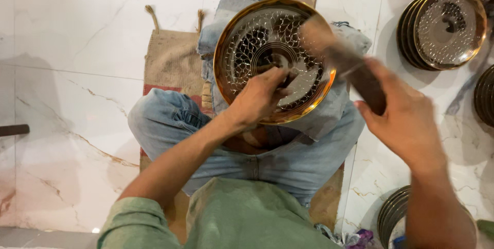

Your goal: The person sits on the floor with a decorative metal plate on their lap, holds a punch against the plate surface, and repeatedly strikes the punch with a wooden mallet to emboss a pattern. Near the end they set the finished plate aside and pick up another plate.

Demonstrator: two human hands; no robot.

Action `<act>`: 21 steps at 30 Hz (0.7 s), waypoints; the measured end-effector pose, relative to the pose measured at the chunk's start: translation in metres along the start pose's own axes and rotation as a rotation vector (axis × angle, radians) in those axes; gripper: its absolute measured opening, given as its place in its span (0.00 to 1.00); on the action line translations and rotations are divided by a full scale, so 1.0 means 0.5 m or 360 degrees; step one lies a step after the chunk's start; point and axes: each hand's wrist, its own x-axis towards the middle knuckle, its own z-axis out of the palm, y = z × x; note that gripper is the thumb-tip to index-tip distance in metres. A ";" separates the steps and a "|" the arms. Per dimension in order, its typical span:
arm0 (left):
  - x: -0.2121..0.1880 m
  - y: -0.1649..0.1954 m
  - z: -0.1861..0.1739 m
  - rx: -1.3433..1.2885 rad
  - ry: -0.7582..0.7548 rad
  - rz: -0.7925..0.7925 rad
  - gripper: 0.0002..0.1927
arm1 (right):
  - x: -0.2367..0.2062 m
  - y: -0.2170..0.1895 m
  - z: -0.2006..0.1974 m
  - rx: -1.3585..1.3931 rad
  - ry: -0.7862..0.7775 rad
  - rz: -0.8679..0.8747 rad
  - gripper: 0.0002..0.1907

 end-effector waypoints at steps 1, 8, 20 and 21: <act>0.006 -0.002 0.001 0.0010 -0.0057 -0.0006 0.18 | -0.012 0.001 0.008 0.0372 0.0098 0.0095 0.44; 0.070 -0.010 -0.017 0.0030 -0.0643 0.0276 0.26 | -0.138 0.060 0.136 0.0514 0.0197 0.0611 0.42; 0.102 -0.006 -0.033 -0.0049 -0.1054 0.0402 0.26 | -0.249 0.058 0.291 0.0538 0.0432 0.0510 0.41; 0.091 -0.008 -0.036 -0.0089 -0.0961 0.0345 0.27 | -0.228 0.064 0.271 0.1001 0.0451 0.0597 0.40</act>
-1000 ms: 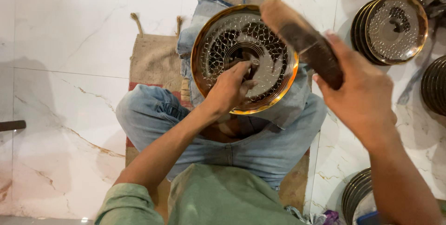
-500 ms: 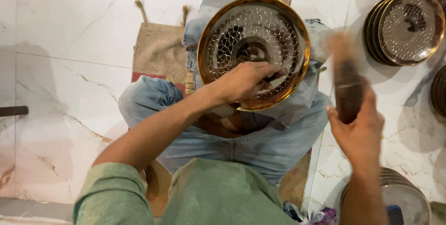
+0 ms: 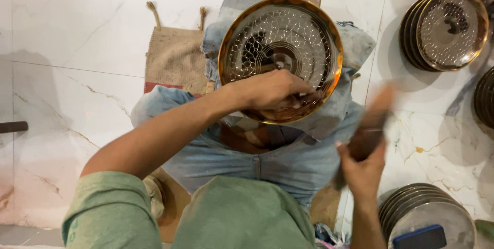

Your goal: The person sits on the floor with a decorative metal plate on their lap, holds a punch against the plate surface, and repeatedly strikes the punch with a wooden mallet to emboss a pattern. Near the end they set the finished plate aside and pick up another plate.

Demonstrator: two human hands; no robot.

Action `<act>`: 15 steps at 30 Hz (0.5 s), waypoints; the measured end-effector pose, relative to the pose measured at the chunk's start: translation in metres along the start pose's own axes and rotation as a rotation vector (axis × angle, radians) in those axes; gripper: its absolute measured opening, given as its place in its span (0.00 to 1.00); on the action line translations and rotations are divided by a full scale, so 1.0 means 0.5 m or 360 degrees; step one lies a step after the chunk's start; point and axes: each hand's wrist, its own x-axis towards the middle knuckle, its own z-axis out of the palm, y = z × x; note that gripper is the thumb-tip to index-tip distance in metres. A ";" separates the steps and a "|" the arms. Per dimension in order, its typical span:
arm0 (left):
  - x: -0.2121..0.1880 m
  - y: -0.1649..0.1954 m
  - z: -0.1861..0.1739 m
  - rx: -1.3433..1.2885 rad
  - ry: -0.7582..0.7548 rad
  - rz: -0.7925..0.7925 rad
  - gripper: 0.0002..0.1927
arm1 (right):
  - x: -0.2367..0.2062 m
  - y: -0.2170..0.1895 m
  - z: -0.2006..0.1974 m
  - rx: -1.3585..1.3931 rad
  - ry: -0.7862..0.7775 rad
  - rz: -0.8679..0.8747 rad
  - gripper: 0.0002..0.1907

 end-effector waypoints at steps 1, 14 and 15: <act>-0.011 0.002 0.006 -0.0049 0.0102 -0.0044 0.28 | 0.022 -0.017 -0.003 0.0438 -0.0031 0.0154 0.39; -0.081 0.057 0.123 0.0014 0.1378 -0.0729 0.17 | 0.233 -0.406 -0.077 -0.2139 -0.0894 -0.0839 0.43; -0.082 0.064 0.130 -0.0003 0.1409 -0.0832 0.15 | 0.238 -0.429 -0.067 -0.1734 -0.0813 -0.0950 0.41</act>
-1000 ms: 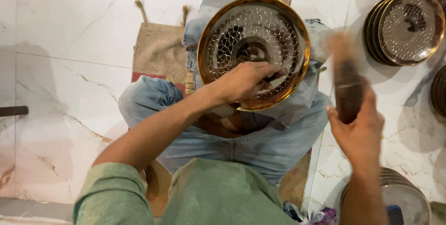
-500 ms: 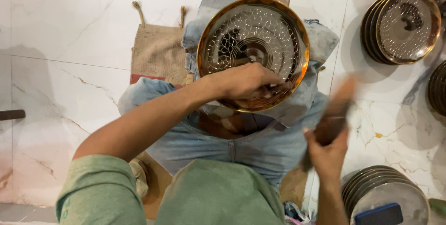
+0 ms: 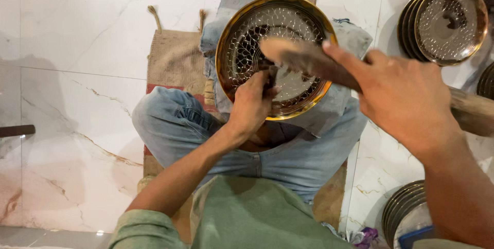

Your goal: The person sits on the floor with a decorative metal plate on their lap, holds a punch against the plate surface, and repeatedly strikes the punch with a wooden mallet to emboss a pattern. Near the end they set the finished plate aside and pick up another plate.

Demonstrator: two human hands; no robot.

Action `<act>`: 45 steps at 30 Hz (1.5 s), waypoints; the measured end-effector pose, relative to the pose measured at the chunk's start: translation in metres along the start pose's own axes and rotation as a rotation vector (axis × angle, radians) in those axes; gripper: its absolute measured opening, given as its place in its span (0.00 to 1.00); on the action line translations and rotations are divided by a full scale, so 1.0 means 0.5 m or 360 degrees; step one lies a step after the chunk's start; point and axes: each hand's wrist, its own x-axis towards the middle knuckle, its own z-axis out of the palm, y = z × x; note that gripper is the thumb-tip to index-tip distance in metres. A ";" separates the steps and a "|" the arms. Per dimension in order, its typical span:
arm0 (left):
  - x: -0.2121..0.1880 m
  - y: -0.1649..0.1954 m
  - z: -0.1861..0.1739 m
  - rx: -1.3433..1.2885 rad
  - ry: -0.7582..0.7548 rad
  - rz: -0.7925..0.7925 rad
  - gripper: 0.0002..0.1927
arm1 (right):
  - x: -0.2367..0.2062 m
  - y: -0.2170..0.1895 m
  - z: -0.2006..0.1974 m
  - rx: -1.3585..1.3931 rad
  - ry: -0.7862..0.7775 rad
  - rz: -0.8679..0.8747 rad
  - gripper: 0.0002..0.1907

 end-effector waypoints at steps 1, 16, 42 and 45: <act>-0.007 0.003 0.001 0.0021 0.0028 -0.0106 0.13 | 0.004 -0.011 -0.012 0.0324 0.0243 -0.0082 0.38; 0.086 -0.002 -0.003 -0.0092 -0.0589 0.0484 0.26 | -0.072 0.096 0.221 0.1545 0.0778 0.0469 0.38; 0.167 0.009 -0.005 -0.0035 -0.1645 0.0897 0.24 | -0.239 -0.123 0.505 0.1799 0.0942 0.1124 0.44; 0.153 -0.008 -0.020 -0.0076 -0.1340 0.0861 0.25 | -0.199 -0.054 0.447 0.1294 0.0596 0.0883 0.44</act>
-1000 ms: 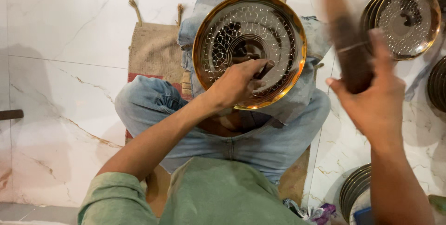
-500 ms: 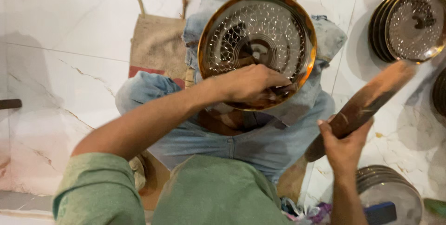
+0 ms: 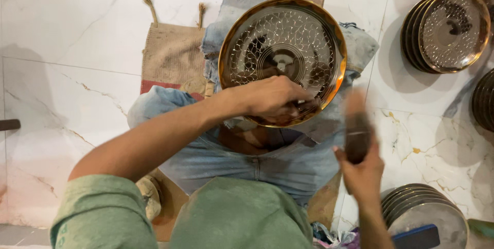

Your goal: The person sits on the floor with a decorative metal plate on their lap, holds a punch against the plate surface, and repeatedly strikes the punch with a wooden mallet to emboss a pattern. Near the end they set the finished plate aside and pick up another plate.

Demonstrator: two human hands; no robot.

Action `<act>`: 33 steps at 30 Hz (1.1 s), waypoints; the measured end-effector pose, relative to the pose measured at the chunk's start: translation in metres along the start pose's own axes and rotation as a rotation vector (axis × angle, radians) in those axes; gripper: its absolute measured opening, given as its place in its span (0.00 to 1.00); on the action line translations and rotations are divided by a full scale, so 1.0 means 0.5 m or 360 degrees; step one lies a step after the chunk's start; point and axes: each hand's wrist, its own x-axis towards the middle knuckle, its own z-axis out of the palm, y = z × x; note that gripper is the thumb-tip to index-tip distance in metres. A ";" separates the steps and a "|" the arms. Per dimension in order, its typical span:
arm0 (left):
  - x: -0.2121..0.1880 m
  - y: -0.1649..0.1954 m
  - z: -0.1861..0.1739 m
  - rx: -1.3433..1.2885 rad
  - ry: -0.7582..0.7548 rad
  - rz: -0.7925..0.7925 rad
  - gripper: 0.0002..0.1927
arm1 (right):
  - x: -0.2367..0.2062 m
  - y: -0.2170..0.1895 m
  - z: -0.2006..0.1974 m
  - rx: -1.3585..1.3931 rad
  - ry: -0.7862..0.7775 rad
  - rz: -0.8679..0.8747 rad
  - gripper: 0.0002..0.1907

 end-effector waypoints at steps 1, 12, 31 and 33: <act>-0.010 0.001 0.004 -0.0004 0.0124 -0.0034 0.25 | 0.038 -0.012 -0.024 0.0334 -0.0038 0.0020 0.43; -0.081 0.063 0.094 0.0039 0.1166 -0.0821 0.14 | 0.275 -0.321 -0.173 -0.1012 -0.0670 -0.0668 0.40; -0.092 0.067 0.085 -0.0200 0.2057 -0.0701 0.14 | 0.173 -0.176 0.011 -0.0204 0.0121 -0.0507 0.44; -0.096 0.080 0.084 -0.0196 0.2015 -0.0726 0.16 | 0.154 -0.150 0.028 -0.0037 0.0248 -0.0655 0.45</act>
